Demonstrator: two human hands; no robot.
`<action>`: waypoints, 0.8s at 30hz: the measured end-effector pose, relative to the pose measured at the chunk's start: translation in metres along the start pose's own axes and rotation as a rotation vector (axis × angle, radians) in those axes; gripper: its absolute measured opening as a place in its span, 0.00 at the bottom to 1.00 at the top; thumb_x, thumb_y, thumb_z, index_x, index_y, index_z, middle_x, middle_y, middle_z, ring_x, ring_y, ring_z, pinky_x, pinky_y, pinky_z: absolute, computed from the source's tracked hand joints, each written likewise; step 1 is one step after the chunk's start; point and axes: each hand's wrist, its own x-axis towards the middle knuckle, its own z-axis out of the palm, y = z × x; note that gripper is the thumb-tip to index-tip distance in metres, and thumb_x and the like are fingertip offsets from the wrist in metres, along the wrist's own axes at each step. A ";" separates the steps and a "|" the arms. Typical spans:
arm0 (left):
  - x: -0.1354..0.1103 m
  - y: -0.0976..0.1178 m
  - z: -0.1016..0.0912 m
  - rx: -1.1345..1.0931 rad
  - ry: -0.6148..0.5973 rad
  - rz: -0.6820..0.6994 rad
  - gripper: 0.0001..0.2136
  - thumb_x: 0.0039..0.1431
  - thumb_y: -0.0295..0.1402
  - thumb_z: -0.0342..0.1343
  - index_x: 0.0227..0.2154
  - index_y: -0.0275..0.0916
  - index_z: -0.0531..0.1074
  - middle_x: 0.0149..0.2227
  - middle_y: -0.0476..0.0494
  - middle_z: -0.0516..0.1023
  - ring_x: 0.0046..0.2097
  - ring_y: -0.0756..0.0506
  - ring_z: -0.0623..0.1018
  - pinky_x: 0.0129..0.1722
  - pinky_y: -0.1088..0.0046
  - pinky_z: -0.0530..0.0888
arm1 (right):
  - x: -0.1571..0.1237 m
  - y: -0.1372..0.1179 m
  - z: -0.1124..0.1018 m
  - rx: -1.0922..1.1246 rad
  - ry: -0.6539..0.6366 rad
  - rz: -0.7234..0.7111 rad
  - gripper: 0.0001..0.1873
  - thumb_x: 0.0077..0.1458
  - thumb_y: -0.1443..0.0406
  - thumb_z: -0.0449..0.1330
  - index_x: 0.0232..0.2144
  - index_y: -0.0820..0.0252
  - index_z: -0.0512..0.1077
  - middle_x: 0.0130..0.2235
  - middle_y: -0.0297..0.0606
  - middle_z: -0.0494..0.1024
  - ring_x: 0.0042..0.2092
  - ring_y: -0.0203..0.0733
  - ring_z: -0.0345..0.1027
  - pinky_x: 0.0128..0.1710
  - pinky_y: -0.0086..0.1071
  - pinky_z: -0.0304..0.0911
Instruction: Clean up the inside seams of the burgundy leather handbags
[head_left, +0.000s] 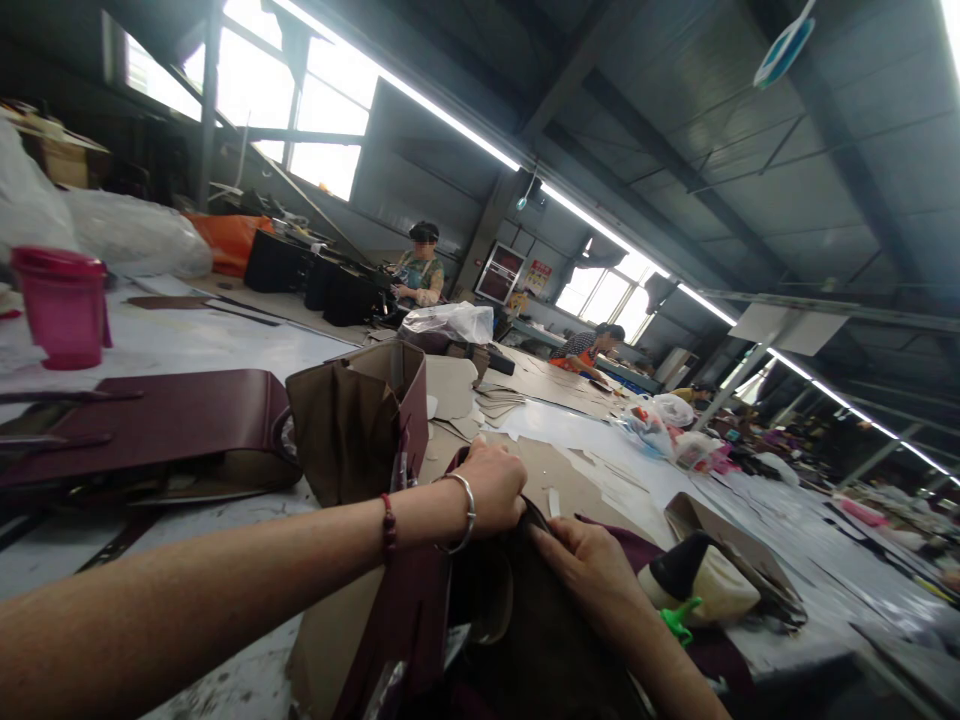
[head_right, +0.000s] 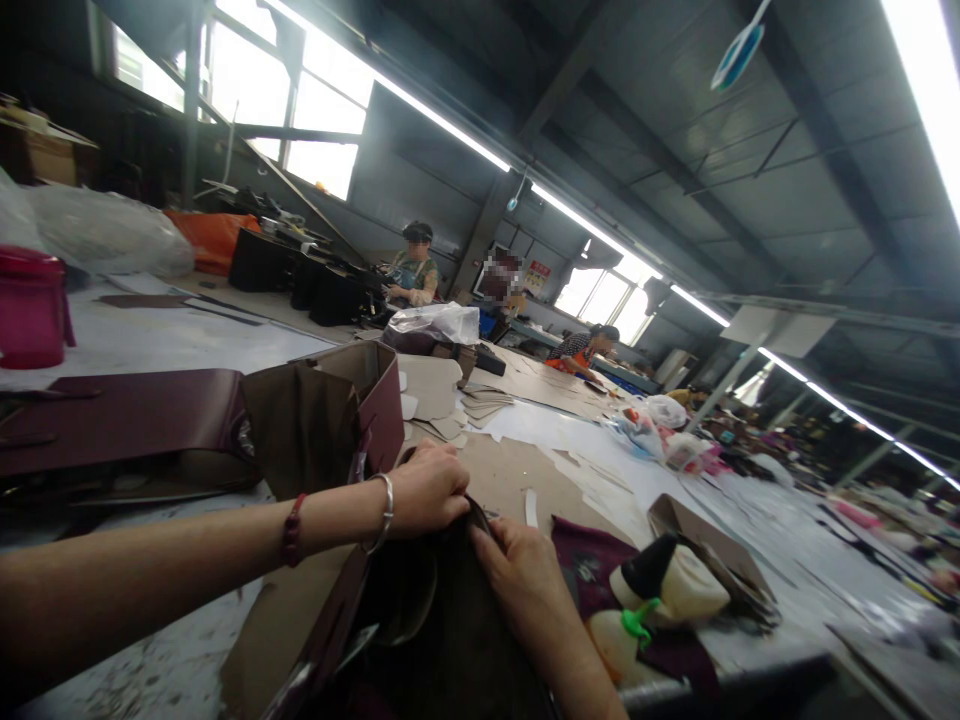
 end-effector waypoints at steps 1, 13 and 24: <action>0.000 0.000 0.000 -0.002 0.000 -0.002 0.08 0.44 0.29 0.49 0.19 0.34 0.72 0.25 0.37 0.74 0.37 0.40 0.71 0.39 0.60 0.64 | 0.001 -0.001 0.000 -0.016 0.000 -0.001 0.18 0.49 0.55 0.48 0.17 0.62 0.63 0.19 0.31 0.62 0.23 0.33 0.54 0.21 0.25 0.51; 0.000 0.000 0.000 -0.006 0.002 -0.002 0.07 0.44 0.28 0.49 0.19 0.33 0.72 0.23 0.37 0.73 0.36 0.40 0.70 0.37 0.62 0.64 | 0.014 -0.005 -0.001 -0.160 -0.010 -0.005 0.19 0.49 0.58 0.47 0.12 0.61 0.56 0.15 0.28 0.54 0.20 0.30 0.48 0.18 0.25 0.44; -0.027 -0.014 -0.019 0.030 0.047 0.161 0.08 0.48 0.36 0.54 0.29 0.41 0.74 0.47 0.42 0.69 0.49 0.41 0.64 0.49 0.61 0.57 | 0.003 -0.012 0.002 -0.350 0.137 0.035 0.17 0.50 0.61 0.47 0.15 0.61 0.67 0.18 0.38 0.70 0.23 0.37 0.61 0.23 0.27 0.49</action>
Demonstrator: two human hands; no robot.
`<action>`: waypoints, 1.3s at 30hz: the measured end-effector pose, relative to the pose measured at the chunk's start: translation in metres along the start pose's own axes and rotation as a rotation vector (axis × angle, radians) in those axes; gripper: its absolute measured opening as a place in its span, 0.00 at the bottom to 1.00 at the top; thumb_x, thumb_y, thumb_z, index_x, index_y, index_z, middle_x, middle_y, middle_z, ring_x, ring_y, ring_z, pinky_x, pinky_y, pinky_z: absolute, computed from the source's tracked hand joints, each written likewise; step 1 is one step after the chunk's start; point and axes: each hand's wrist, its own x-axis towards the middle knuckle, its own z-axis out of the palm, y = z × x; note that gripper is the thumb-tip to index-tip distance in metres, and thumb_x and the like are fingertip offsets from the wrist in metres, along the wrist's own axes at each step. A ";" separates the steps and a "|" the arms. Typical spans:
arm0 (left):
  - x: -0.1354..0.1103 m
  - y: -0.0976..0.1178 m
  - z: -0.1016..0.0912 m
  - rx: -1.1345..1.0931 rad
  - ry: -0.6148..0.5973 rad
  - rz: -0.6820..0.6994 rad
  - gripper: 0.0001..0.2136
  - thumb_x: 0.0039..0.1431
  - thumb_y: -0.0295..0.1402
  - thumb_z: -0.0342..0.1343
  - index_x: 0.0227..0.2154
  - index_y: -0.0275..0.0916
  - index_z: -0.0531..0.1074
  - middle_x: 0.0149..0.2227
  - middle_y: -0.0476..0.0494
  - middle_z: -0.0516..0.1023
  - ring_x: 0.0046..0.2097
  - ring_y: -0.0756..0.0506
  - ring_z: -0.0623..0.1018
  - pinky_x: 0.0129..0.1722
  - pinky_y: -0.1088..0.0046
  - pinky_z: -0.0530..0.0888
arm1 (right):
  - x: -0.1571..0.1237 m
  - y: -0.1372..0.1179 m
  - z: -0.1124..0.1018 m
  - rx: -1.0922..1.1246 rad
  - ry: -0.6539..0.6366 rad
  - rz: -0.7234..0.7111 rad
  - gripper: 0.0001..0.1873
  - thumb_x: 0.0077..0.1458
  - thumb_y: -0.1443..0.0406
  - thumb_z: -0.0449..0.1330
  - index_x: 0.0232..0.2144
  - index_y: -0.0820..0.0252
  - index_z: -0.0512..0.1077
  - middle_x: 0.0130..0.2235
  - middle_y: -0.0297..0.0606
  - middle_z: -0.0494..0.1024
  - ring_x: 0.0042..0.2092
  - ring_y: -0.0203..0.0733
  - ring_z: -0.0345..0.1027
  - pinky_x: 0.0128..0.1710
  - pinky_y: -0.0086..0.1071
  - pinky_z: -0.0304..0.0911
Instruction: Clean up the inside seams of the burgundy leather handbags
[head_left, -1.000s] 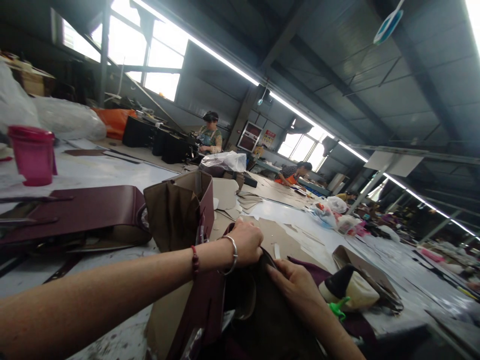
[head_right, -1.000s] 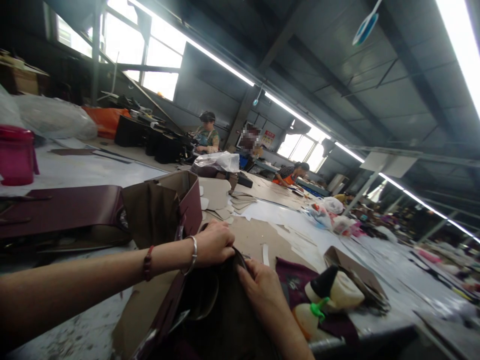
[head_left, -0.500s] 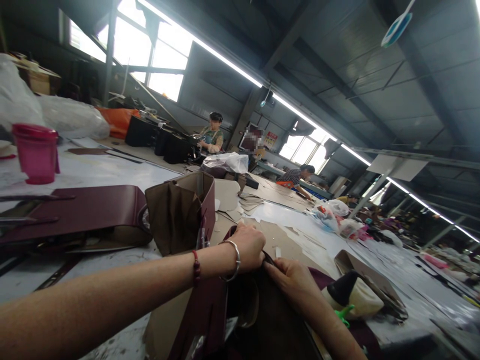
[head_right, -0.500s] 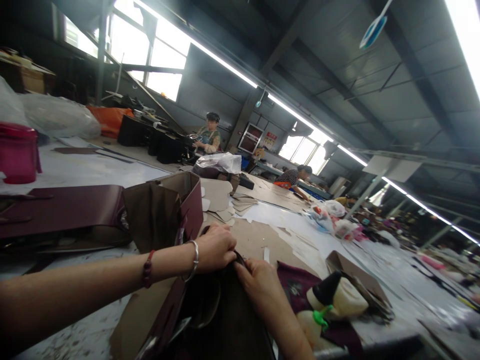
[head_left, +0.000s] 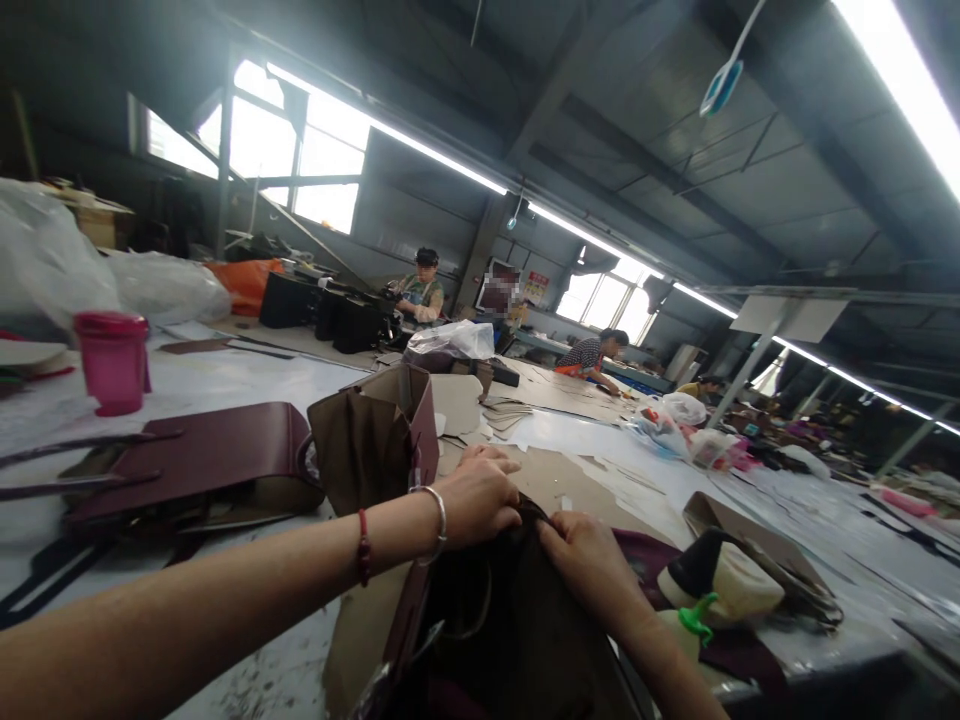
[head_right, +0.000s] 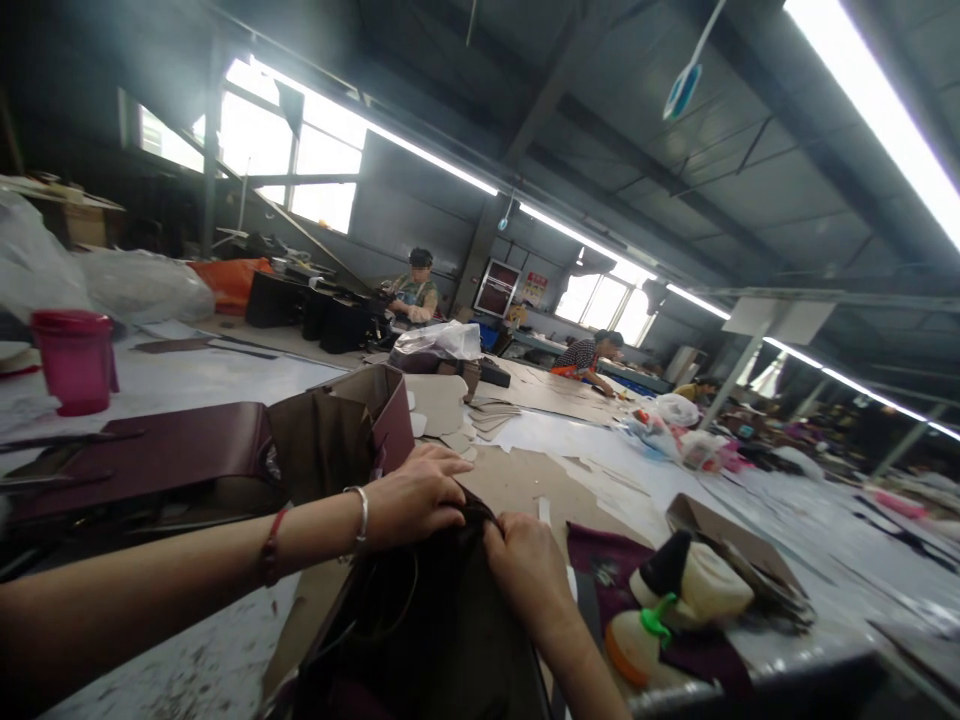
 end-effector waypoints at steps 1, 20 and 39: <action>-0.007 0.004 -0.005 -0.022 0.000 -0.028 0.09 0.48 0.38 0.54 0.31 0.41 0.74 0.47 0.42 0.68 0.49 0.41 0.64 0.49 0.62 0.57 | -0.002 0.002 0.000 -0.007 0.008 0.010 0.17 0.50 0.61 0.46 0.16 0.61 0.67 0.19 0.38 0.70 0.23 0.37 0.61 0.23 0.27 0.50; -0.127 0.036 -0.009 -0.467 0.059 -0.528 0.24 0.50 0.31 0.49 0.52 0.41 0.53 0.49 0.43 0.67 0.48 0.46 0.68 0.46 0.71 0.65 | -0.070 0.017 -0.026 -0.025 -0.173 0.139 0.20 0.51 0.58 0.42 0.15 0.57 0.64 0.19 0.38 0.72 0.26 0.42 0.68 0.25 0.31 0.53; -0.084 0.008 0.019 -0.969 0.023 -0.433 0.16 0.52 0.33 0.48 0.43 0.35 0.68 0.36 0.46 0.73 0.37 0.46 0.70 0.39 0.74 0.66 | -0.030 -0.039 -0.012 -0.198 0.038 -0.658 0.02 0.50 0.66 0.55 0.28 0.56 0.69 0.33 0.35 0.69 0.37 0.39 0.59 0.37 0.31 0.52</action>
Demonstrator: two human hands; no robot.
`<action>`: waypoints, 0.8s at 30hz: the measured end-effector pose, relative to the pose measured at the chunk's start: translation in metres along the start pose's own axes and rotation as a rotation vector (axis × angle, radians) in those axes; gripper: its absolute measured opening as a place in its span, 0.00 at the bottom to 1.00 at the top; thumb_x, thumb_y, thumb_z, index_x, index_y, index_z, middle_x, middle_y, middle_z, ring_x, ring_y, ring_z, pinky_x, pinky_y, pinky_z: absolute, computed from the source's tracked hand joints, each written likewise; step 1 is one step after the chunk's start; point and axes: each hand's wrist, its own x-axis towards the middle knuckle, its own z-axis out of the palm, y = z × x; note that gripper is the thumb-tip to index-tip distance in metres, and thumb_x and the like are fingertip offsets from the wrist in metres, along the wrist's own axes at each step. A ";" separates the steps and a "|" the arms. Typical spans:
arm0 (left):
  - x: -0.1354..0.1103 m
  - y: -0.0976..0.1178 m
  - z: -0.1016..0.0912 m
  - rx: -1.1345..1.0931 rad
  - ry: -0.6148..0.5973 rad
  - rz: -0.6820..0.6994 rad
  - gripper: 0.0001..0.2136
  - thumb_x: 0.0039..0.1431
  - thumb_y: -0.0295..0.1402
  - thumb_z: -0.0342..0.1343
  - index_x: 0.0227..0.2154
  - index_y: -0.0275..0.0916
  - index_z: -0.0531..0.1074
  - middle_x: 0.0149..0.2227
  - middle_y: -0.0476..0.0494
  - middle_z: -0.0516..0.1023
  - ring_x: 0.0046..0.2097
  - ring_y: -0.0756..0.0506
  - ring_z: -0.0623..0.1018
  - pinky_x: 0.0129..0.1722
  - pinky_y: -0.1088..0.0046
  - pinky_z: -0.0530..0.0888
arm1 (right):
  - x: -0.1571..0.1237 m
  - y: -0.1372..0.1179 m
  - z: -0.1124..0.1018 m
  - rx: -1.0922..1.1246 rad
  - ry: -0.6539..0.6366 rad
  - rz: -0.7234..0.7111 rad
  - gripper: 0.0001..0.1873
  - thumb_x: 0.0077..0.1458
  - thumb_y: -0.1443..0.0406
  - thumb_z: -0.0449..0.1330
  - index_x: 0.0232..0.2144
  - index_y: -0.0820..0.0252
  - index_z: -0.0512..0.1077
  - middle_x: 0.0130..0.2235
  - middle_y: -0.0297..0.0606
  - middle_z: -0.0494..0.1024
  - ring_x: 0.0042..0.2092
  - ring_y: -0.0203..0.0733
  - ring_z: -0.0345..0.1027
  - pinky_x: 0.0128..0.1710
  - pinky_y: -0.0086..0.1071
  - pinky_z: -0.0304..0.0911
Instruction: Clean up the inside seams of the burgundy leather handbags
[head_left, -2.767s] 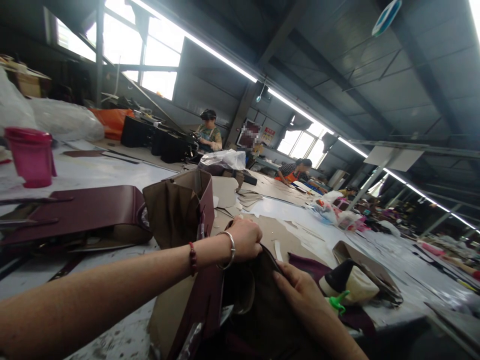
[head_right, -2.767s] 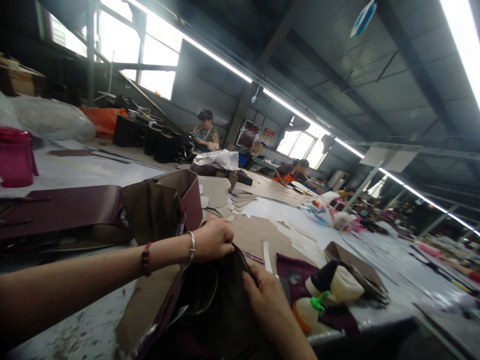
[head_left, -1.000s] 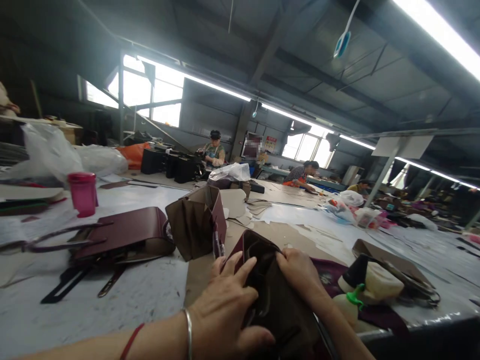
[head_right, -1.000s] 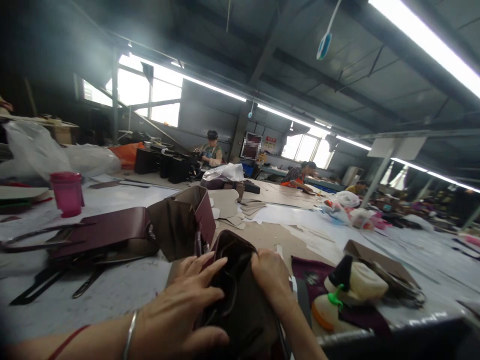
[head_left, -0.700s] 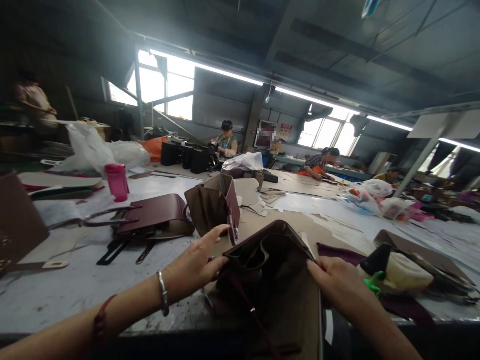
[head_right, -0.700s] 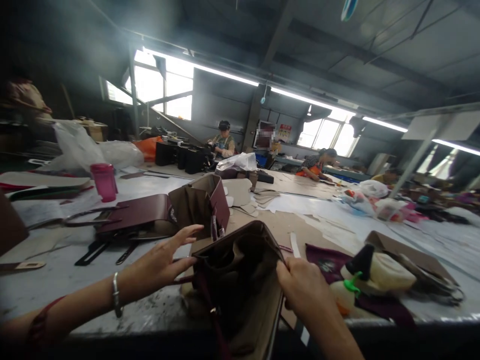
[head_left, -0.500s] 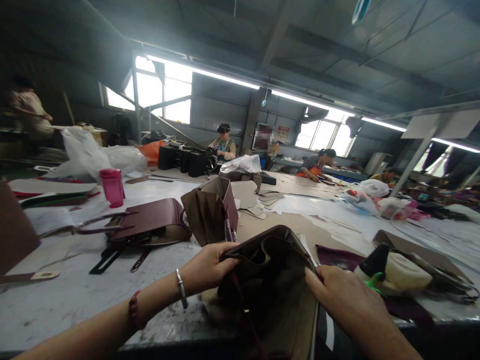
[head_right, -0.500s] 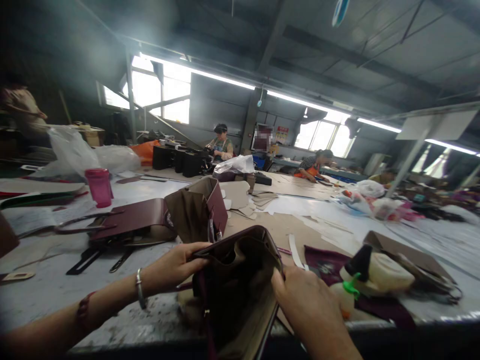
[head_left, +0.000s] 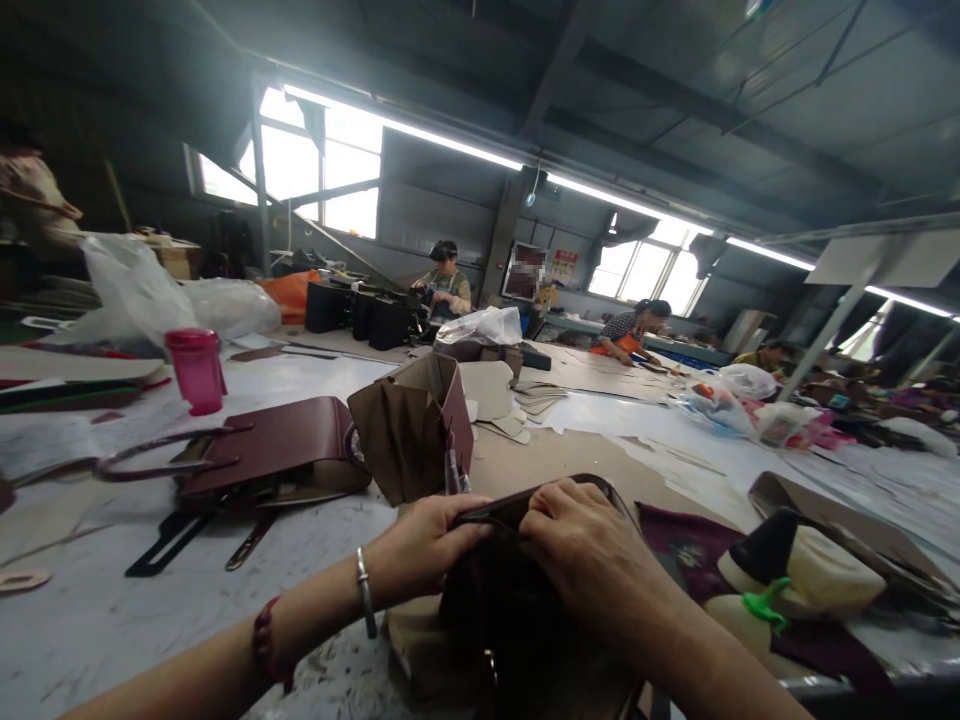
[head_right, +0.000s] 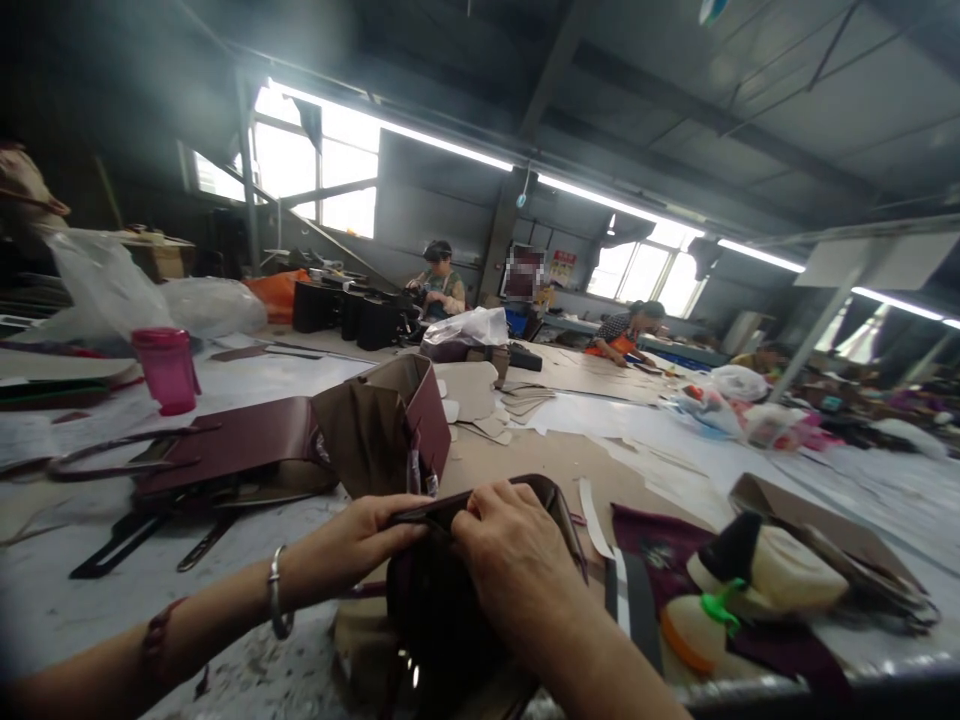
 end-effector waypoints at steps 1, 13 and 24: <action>0.001 -0.001 -0.002 -0.005 0.004 0.010 0.16 0.52 0.34 0.48 0.44 0.35 0.68 0.36 0.45 0.73 0.38 0.46 0.70 0.40 0.74 0.66 | 0.002 -0.001 0.002 0.031 -0.037 -0.008 0.05 0.52 0.68 0.53 0.27 0.57 0.68 0.32 0.34 0.70 0.35 0.38 0.60 0.36 0.30 0.51; 0.018 -0.005 -0.010 0.201 0.020 0.040 0.16 0.55 0.35 0.45 0.45 0.38 0.67 0.35 0.47 0.75 0.35 0.47 0.72 0.36 0.76 0.68 | 0.010 0.002 0.013 -0.173 0.057 0.261 0.08 0.51 0.67 0.52 0.22 0.55 0.67 0.23 0.33 0.70 0.30 0.41 0.59 0.31 0.33 0.45; 0.026 -0.006 -0.015 0.197 -0.024 0.068 0.14 0.56 0.35 0.45 0.42 0.39 0.69 0.35 0.49 0.75 0.36 0.48 0.72 0.35 0.78 0.67 | 0.022 0.003 0.010 -0.083 -0.019 0.372 0.08 0.52 0.65 0.52 0.25 0.56 0.69 0.27 0.33 0.73 0.32 0.40 0.63 0.29 0.30 0.49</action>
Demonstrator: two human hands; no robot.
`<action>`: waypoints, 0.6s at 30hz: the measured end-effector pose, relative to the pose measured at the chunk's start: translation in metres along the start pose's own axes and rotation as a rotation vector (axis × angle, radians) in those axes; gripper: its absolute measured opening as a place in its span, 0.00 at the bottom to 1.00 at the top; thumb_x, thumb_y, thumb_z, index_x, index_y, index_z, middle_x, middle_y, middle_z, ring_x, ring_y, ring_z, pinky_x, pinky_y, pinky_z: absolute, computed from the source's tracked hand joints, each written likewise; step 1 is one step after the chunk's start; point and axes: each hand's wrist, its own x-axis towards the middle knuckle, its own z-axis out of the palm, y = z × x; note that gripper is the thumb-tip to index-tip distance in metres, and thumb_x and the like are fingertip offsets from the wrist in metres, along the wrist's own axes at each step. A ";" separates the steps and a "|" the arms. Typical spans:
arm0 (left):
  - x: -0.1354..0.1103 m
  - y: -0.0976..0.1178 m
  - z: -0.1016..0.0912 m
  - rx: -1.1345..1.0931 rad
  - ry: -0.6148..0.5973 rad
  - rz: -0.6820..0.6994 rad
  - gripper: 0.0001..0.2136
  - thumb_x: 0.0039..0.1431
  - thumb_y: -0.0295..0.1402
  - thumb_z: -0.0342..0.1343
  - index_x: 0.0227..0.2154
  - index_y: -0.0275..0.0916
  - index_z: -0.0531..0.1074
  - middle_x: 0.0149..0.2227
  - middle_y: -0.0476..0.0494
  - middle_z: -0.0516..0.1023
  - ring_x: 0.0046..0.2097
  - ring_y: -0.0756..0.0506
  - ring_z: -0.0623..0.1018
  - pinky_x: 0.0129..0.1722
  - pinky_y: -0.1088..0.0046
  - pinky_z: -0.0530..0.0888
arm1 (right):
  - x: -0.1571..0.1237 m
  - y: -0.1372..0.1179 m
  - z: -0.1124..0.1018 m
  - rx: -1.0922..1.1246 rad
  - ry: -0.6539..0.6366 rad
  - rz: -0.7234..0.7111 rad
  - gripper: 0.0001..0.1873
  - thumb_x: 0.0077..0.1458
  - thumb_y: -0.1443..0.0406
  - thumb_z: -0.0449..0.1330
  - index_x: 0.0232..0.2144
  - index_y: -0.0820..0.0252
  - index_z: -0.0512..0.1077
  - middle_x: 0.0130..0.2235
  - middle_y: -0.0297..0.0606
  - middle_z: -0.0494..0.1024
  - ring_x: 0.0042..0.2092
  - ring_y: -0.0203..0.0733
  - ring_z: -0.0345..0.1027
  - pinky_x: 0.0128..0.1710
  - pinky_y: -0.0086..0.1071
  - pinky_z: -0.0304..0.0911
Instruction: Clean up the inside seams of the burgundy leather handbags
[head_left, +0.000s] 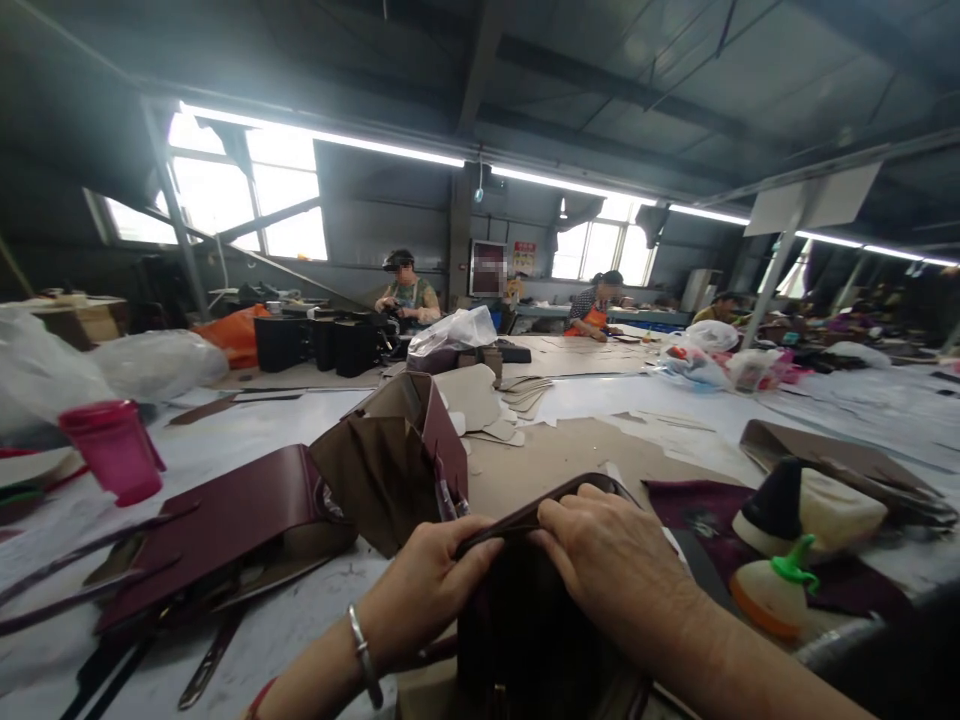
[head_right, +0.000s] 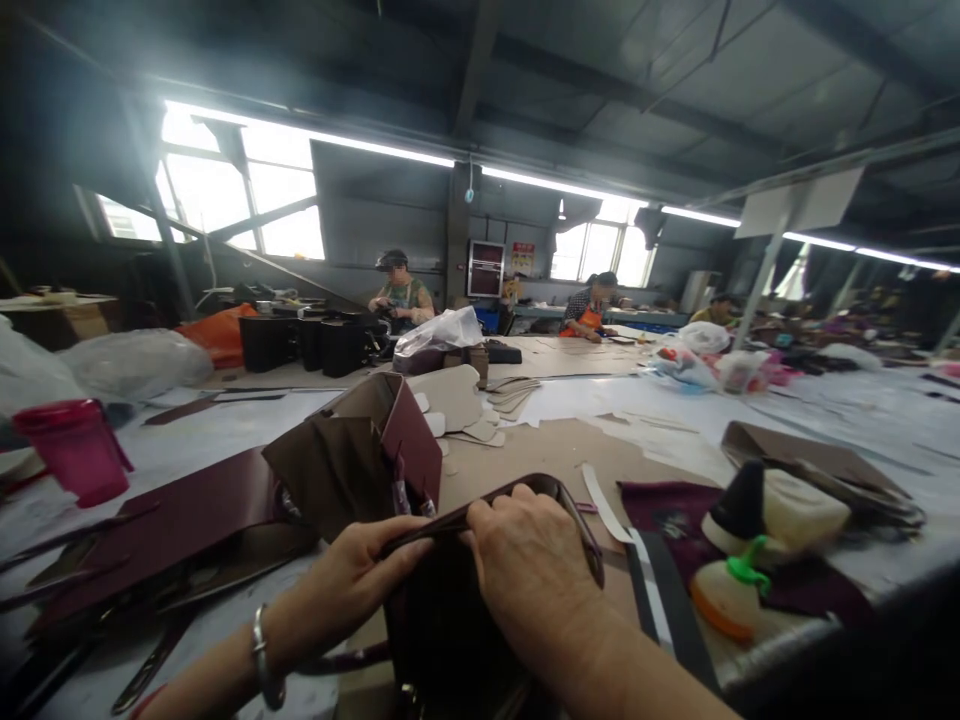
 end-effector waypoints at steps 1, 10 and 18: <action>0.001 -0.001 0.000 0.003 0.009 -0.016 0.14 0.56 0.36 0.45 0.41 0.38 0.70 0.33 0.48 0.75 0.35 0.48 0.72 0.34 0.78 0.67 | 0.001 0.000 -0.001 0.007 -0.005 0.004 0.08 0.52 0.65 0.52 0.25 0.56 0.69 0.26 0.33 0.74 0.32 0.40 0.64 0.29 0.30 0.50; 0.002 0.003 0.009 -0.089 0.038 -0.121 0.16 0.54 0.39 0.47 0.42 0.36 0.70 0.34 0.46 0.75 0.34 0.48 0.72 0.32 0.78 0.68 | 0.006 -0.003 -0.004 -0.001 -0.005 0.066 0.12 0.51 0.64 0.51 0.23 0.57 0.72 0.24 0.39 0.73 0.29 0.42 0.65 0.25 0.30 0.50; 0.009 0.002 0.008 -0.013 0.061 -0.123 0.16 0.52 0.40 0.49 0.39 0.36 0.72 0.32 0.47 0.76 0.34 0.46 0.73 0.32 0.77 0.68 | 0.006 -0.003 -0.003 -0.026 -0.007 0.061 0.14 0.52 0.62 0.50 0.23 0.59 0.72 0.24 0.42 0.73 0.28 0.43 0.66 0.25 0.30 0.52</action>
